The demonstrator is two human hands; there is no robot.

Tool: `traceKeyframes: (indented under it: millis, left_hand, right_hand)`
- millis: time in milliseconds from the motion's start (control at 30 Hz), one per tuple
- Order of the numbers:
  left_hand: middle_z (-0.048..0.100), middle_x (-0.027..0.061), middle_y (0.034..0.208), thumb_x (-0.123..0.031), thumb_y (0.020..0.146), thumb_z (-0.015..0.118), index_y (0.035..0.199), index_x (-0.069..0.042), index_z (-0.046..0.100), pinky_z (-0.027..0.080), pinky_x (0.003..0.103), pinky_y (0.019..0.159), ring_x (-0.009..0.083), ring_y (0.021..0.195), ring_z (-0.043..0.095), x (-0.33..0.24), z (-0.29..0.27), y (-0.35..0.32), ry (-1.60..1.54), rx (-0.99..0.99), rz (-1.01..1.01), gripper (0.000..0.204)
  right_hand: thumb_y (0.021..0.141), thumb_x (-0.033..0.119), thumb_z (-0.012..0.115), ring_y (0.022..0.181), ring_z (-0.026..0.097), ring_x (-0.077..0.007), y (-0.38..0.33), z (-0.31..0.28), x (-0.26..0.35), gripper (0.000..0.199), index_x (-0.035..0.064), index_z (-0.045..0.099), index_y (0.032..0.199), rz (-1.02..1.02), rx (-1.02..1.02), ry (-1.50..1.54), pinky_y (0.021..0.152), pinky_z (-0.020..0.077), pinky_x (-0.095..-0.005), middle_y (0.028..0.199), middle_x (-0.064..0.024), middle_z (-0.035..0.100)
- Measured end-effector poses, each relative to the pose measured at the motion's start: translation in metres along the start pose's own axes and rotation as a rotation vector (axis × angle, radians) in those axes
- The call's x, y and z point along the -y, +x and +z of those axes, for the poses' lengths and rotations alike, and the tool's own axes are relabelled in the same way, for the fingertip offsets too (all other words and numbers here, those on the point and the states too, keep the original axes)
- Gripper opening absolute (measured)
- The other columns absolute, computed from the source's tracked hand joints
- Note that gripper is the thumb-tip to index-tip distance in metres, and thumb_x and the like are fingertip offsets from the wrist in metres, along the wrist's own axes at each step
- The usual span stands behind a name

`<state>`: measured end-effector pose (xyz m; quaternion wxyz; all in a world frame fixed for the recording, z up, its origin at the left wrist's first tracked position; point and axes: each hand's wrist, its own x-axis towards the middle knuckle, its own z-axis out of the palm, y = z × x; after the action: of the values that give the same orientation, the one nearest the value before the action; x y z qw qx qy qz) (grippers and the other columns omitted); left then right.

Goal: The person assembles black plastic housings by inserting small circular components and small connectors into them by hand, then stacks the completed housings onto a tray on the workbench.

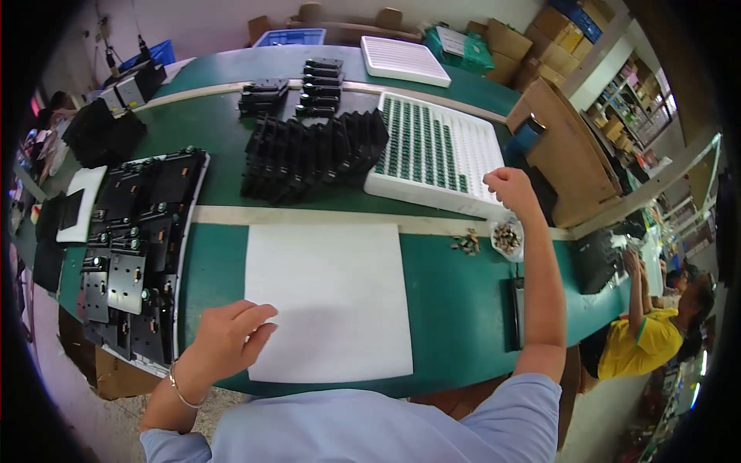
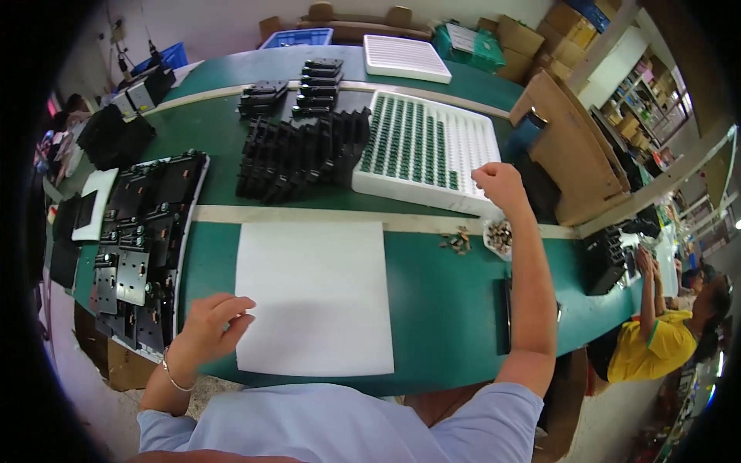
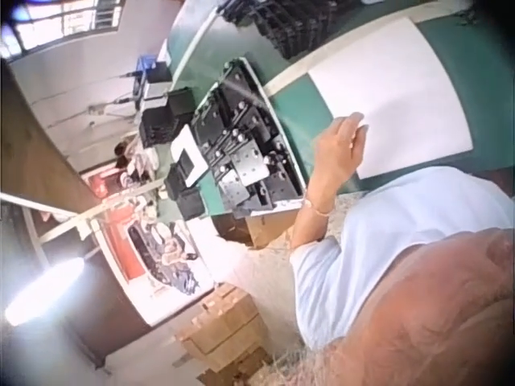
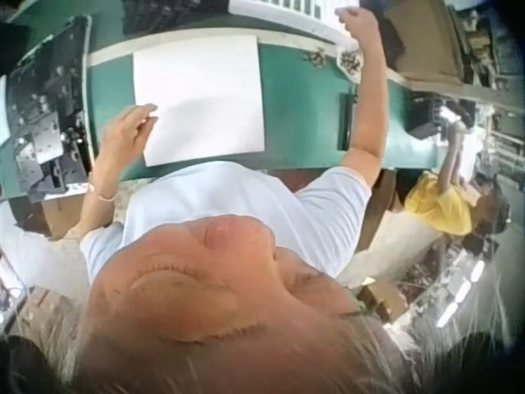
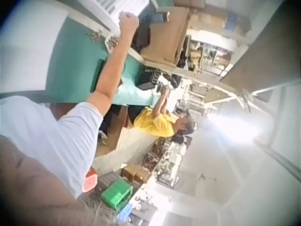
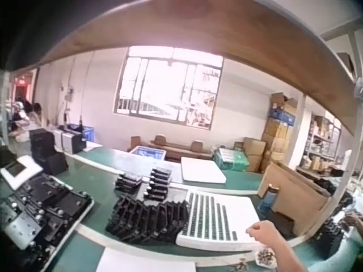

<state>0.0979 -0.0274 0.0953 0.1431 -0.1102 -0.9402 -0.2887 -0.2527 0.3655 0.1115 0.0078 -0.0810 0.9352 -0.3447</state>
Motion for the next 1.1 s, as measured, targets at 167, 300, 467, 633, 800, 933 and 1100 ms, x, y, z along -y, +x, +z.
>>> traceKeyframes:
  millis: [167,300,467,633,800,933,1100]
  left_hand:
    - [0.067,0.007,0.08,-0.007,0.081,0.073,0.098,-0.009,0.067,0.051,0.034,0.054,0.0257,0.063,0.065,-0.007,0.013,-0.005,-0.08,0.041,-0.018,0.018]
    - [0.067,0.0066,0.081,-0.009,0.083,0.072,0.1,-0.01,0.066,0.052,0.034,0.055,0.0257,0.065,0.065,-0.01,0.015,-0.01,-0.086,0.052,-0.032,0.019]
    - [0.067,0.0081,0.082,-0.008,0.082,0.072,0.101,-0.009,0.066,0.052,0.034,0.055,0.0265,0.065,0.065,0.007,0.013,-0.018,-0.141,-0.049,-0.034,0.02]
    - [0.062,0.0102,0.073,0.002,0.078,0.07,0.094,-0.003,0.068,0.046,0.03,0.053,0.0215,0.058,0.058,0.023,0.004,-0.062,-0.16,-0.172,-0.315,0.017]
    - [0.062,0.0112,0.073,0.005,0.079,0.068,0.098,0.001,0.067,0.044,0.027,0.054,0.0169,0.06,0.058,0.03,0.007,-0.074,-0.18,-0.175,-0.364,0.02]
    - [0.062,0.0112,0.076,0.005,0.08,0.066,0.098,0.002,0.066,0.044,0.027,0.056,0.0155,0.062,0.058,0.033,0.004,-0.088,-0.138,-0.28,-0.416,0.018]
    - [0.06,0.0088,0.079,0.003,0.086,0.062,0.096,0.004,0.064,0.043,0.026,0.059,0.0136,0.066,0.053,0.037,0.003,-0.119,-0.175,-0.425,-0.599,0.011]
  right_hand:
    - [0.084,0.026,0.066,0.067,0.065,-0.0164,0.044,0.063,0.078,0.027,0.0001,0.073,0.088,-0.243,0.163,0.173,0.064,0.0524,-0.0327,0.075,-0.0079,0.07]
    - [0.083,0.029,0.064,0.084,0.069,-0.0305,0.048,0.122,0.158,0.027,0.0059,0.076,0.09,-0.48,0.032,-0.015,0.08,0.0533,-0.0379,0.086,-0.0145,0.073]
    - [0.092,0.046,0.058,0.111,0.062,-0.0407,0.107,0.139,0.154,0.05,0.0019,0.068,0.114,-0.36,-0.15,-0.268,0.096,0.0487,-0.0477,0.12,-0.0257,0.064]
    - [0.088,0.038,0.058,0.112,0.062,-0.0423,0.1,0.181,0.17,0.049,-0.0013,0.066,0.116,-0.143,0.159,0.035,0.097,0.0492,-0.0492,0.118,-0.0261,0.065]
    - [0.086,0.042,0.063,0.113,0.062,-0.0406,0.111,0.15,0.125,0.05,0.0015,0.067,0.116,-0.238,-0.235,0.04,0.099,0.0478,-0.0447,0.118,-0.0251,0.066]
    - [0.089,0.03,0.059,0.103,0.065,-0.038,0.127,0.046,0.0,0.033,0.0089,0.069,0.113,-0.166,-0.511,-0.283,0.091,0.0504,-0.0476,0.109,-0.0177,0.07]
    - [0.078,0.065,0.065,0.137,0.04,-0.0382,0.051,-0.042,-0.077,0.088,0.0246,0.038,0.151,0.451,-0.246,-0.687,0.108,0.0376,-0.0565,0.15,-0.0133,0.044]
